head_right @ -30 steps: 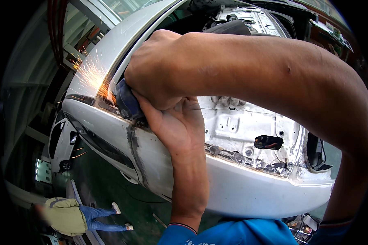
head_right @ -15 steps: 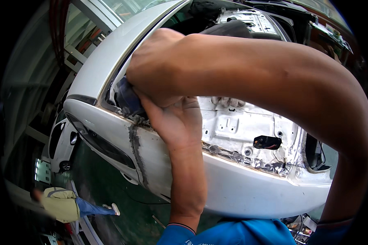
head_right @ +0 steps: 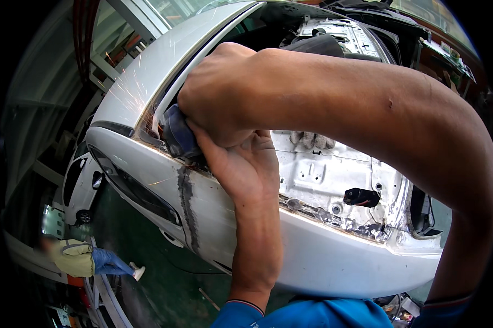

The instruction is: The person uses an angle grinder to grind along the seam of a white car's body panel, producing sparks. The person moves the grinder along the edge to remove material and smooth the surface.

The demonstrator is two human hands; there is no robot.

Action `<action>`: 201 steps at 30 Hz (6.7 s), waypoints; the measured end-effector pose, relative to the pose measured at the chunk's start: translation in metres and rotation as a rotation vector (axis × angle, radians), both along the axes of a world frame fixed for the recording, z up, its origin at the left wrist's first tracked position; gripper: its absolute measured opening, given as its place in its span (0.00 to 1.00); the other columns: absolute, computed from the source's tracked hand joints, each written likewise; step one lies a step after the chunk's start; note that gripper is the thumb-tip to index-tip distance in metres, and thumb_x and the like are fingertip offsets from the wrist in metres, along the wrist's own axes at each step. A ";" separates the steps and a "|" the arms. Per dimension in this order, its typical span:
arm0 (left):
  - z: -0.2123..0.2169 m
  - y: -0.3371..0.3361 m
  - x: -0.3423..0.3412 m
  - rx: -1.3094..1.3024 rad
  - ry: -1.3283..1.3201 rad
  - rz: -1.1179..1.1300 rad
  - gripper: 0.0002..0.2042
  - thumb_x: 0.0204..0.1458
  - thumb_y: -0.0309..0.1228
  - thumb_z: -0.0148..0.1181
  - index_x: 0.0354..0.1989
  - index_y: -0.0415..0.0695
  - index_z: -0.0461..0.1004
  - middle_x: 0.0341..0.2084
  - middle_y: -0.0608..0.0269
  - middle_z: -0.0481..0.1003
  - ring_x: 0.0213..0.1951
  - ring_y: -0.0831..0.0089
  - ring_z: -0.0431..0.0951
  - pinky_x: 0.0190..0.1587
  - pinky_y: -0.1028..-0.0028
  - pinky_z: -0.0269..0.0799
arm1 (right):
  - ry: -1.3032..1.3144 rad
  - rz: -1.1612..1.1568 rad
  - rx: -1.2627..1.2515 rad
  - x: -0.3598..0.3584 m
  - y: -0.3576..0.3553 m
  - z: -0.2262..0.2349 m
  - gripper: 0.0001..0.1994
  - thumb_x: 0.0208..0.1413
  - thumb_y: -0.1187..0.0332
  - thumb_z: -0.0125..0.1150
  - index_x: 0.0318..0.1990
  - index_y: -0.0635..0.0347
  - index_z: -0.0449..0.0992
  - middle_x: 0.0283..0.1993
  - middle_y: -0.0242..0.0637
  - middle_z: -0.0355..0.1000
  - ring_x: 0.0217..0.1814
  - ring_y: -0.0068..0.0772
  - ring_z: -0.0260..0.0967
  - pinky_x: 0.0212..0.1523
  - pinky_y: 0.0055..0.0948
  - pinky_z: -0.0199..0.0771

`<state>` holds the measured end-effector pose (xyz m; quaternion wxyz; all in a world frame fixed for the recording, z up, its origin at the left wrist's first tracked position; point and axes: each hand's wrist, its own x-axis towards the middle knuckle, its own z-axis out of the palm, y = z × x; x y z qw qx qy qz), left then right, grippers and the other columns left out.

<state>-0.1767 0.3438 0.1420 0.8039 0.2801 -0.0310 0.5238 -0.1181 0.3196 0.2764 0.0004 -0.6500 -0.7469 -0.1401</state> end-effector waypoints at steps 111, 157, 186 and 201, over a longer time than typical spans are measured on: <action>-0.011 -0.014 -0.004 0.142 -0.077 0.021 0.28 0.70 0.48 0.39 0.75 0.52 0.45 0.67 0.64 0.62 0.67 0.75 0.63 0.70 0.69 0.57 | 0.002 0.068 0.070 -0.005 -0.002 -0.004 0.07 0.53 0.68 0.64 0.39 0.56 0.83 0.34 0.38 0.82 0.43 0.39 0.83 0.41 0.34 0.80; -0.060 0.039 0.001 0.281 -0.455 -0.260 0.21 0.68 0.39 0.43 0.67 0.49 0.58 0.60 0.69 0.67 0.61 0.80 0.68 0.65 0.74 0.62 | -0.050 -0.027 0.048 -0.010 -0.008 -0.010 0.07 0.53 0.70 0.63 0.38 0.55 0.83 0.35 0.36 0.82 0.40 0.36 0.82 0.40 0.33 0.80; -0.013 0.001 -0.008 0.125 -0.172 -0.054 0.19 0.68 0.37 0.47 0.66 0.50 0.61 0.60 0.71 0.69 0.59 0.82 0.70 0.64 0.72 0.66 | 0.052 0.002 0.113 0.031 -0.050 -0.016 0.07 0.52 0.69 0.64 0.38 0.57 0.81 0.33 0.37 0.81 0.39 0.38 0.82 0.39 0.35 0.79; -0.020 0.008 -0.005 0.135 -0.193 -0.051 0.20 0.67 0.38 0.51 0.64 0.45 0.64 0.63 0.64 0.68 0.64 0.74 0.69 0.66 0.68 0.65 | 0.024 -0.016 0.065 0.025 -0.036 -0.022 0.07 0.51 0.69 0.64 0.38 0.58 0.81 0.31 0.38 0.80 0.39 0.40 0.82 0.38 0.37 0.79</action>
